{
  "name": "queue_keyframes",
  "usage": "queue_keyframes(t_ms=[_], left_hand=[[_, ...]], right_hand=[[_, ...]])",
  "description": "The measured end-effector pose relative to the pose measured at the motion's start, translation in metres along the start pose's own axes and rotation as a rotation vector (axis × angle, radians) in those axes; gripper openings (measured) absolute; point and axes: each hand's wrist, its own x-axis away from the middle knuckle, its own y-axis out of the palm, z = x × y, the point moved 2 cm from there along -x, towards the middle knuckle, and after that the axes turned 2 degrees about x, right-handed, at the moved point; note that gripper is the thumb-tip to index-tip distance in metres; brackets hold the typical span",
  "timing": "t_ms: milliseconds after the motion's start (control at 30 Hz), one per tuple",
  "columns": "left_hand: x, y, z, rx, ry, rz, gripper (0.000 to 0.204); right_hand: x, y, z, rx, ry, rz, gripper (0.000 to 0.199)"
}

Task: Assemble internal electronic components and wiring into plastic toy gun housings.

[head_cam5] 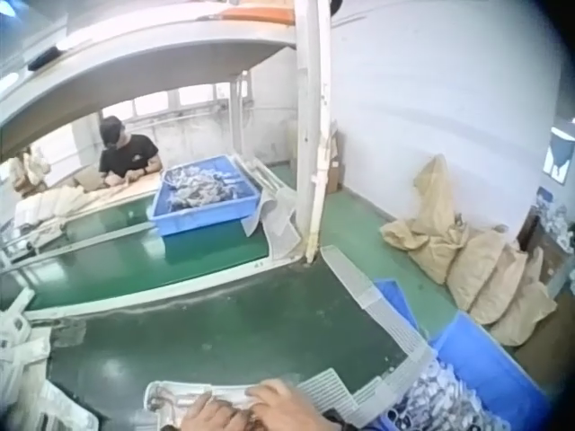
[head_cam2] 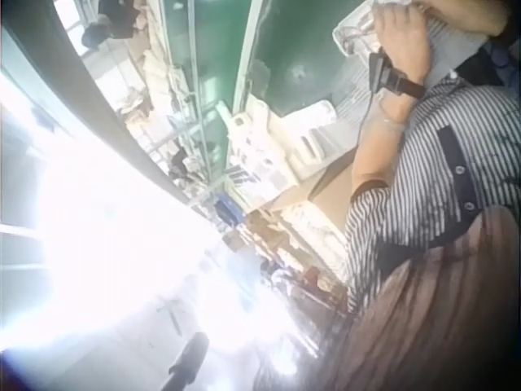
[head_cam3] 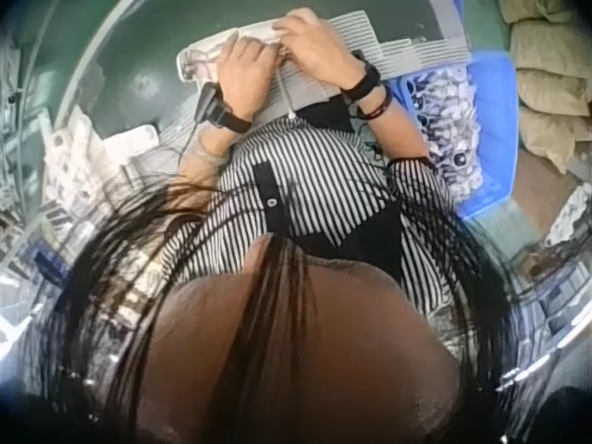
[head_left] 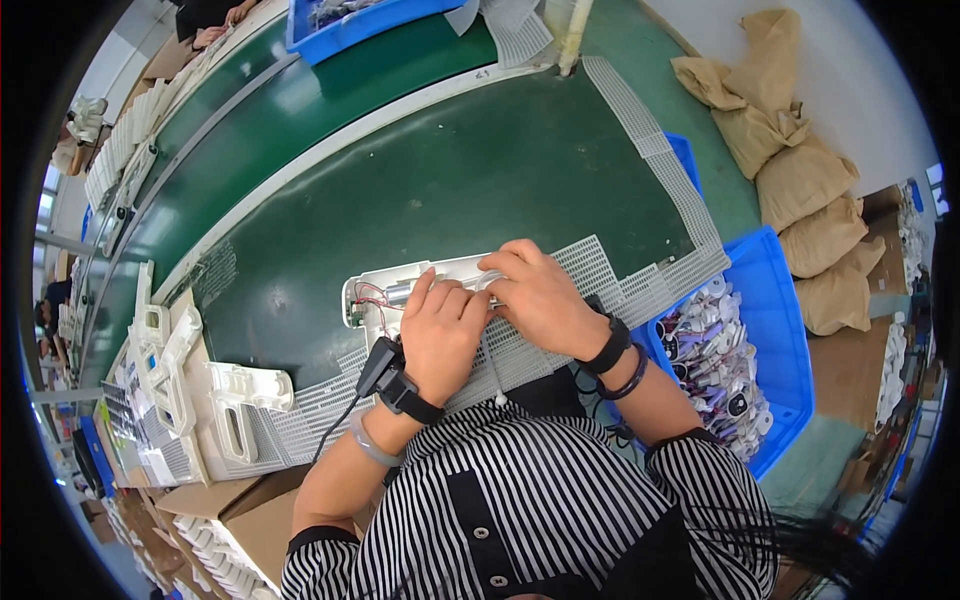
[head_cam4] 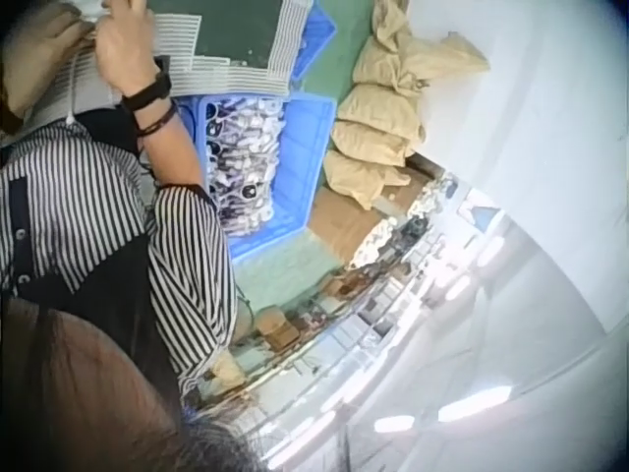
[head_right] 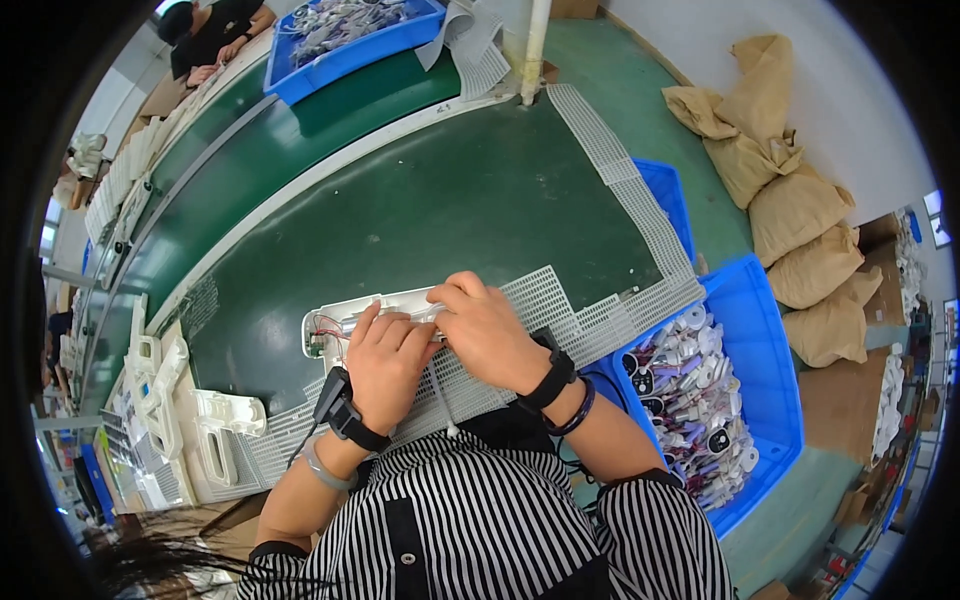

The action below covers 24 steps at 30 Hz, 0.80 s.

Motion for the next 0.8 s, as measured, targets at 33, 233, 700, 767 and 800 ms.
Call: queue_keyframes(t_ms=[33,233,700,767,800], left_hand=[[0.002,0.000,0.001,-0.004,0.001,0.019,0.023],[-0.005,-0.014,-0.005,0.145,-0.098,-0.096,0.028],[0.018,-0.030,-0.009,0.299,-0.131,-0.180,0.066],[0.015,-0.045,-0.017,0.278,-0.134,-0.127,0.067],[0.013,-0.052,-0.023,0.256,-0.135,-0.075,0.068]], right_hand=[[0.000,0.000,-0.001,-0.001,0.008,-0.010,0.017],[0.002,-0.002,-0.003,0.041,0.036,-0.059,0.021],[0.000,-0.019,-0.019,-0.033,-0.004,0.011,0.028],[0.003,-0.015,-0.016,-0.028,-0.041,0.020,0.027],[0.004,-0.015,-0.015,0.006,-0.037,0.012,0.024]])
